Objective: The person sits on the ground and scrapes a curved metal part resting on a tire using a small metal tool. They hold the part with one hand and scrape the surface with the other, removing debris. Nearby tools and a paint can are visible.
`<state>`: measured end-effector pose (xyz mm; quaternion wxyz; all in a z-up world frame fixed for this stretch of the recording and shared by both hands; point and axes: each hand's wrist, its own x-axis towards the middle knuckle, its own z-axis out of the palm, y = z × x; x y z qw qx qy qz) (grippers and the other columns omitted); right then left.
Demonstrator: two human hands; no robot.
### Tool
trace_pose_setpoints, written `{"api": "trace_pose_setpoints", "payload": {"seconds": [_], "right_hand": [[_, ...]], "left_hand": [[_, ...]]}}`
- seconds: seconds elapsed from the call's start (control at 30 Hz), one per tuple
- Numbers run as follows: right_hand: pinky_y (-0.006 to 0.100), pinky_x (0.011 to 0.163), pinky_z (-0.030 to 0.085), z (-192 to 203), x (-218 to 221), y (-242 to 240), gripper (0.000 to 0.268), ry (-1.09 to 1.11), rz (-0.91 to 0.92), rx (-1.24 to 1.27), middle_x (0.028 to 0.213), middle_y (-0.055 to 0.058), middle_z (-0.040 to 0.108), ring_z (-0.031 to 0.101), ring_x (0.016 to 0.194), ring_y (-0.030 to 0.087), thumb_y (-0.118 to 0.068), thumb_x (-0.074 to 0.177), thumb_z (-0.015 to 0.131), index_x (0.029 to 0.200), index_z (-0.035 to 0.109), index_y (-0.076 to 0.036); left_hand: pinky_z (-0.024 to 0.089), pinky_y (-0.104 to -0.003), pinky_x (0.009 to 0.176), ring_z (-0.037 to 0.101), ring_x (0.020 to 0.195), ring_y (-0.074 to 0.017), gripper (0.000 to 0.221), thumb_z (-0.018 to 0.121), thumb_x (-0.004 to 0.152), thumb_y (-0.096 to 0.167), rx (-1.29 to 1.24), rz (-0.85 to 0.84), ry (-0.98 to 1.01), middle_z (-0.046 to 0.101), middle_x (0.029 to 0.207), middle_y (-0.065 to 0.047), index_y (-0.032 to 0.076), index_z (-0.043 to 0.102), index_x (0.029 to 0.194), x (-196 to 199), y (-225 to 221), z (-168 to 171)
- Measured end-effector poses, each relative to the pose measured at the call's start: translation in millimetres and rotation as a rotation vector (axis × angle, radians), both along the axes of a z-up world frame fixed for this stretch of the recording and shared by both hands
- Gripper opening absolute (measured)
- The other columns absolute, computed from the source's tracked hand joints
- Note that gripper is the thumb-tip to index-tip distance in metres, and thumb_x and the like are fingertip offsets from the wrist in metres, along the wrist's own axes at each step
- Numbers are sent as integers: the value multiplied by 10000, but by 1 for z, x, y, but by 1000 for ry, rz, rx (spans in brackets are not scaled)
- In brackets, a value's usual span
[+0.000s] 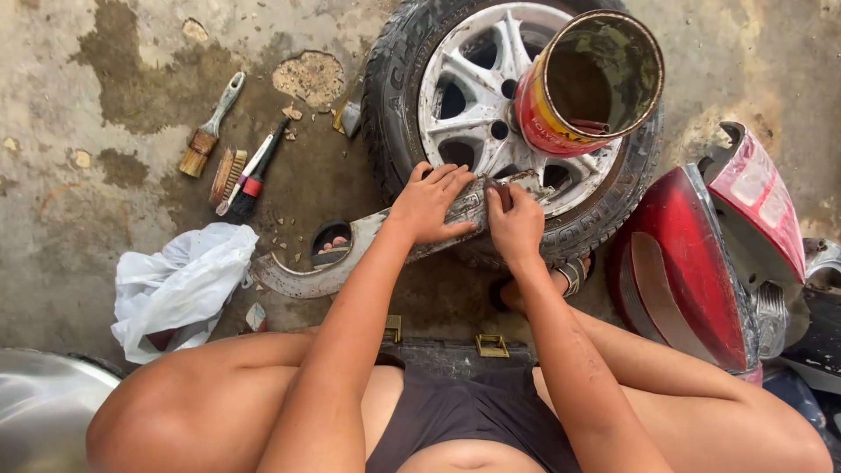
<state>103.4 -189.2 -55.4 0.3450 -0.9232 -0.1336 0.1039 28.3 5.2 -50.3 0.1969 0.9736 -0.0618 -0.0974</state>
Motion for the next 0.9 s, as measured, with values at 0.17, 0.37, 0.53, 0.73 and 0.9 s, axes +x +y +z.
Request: {"api": "trace_pose_setpoints", "payload": {"seconds": [0.17,0.37,0.53,0.73,0.9], "right_hand": [[475,609,516,-12,8,12,263,-190,164,-166,680,101,570,637,645,347,-306,1017,722,849,622,-132],[428,626,513,11,-17,-8,313,-206,221,-195,661,49,520,622,635,301,-305,1054,697,806,574,-158],[475,625,546,-22,10,16,257,-347,190,-205,734,59,613,688,726,340,-380,967,753,836,645,-187],[439,625,556,4,-20,-16,268,-287,196,-223,689,26,569,665,637,308,-328,1001,716,794,608,-197],[478,608,566,-23,11,23,237,-348,196,-233,751,16,599,700,693,321,-399,973,717,853,632,-213]], "left_hand": [[172,-443,1208,301,1541,-210,1053,340,950,810,1,22,34,376,1659,-120,81,68,1659,-1,-2,-4],[170,-448,1203,321,1534,-218,1116,321,920,834,31,27,22,418,1630,-141,25,70,1647,-1,-3,3],[212,-432,1186,383,1498,-169,1183,418,858,843,23,54,-33,509,1570,-104,17,102,1643,0,-5,-10],[180,-436,1176,347,1502,-185,1145,321,897,860,19,41,47,478,1582,-105,50,52,1660,3,-4,0],[190,-432,1200,365,1494,-152,1170,428,843,833,47,71,-26,524,1538,-71,57,91,1653,4,-9,-19]]}}
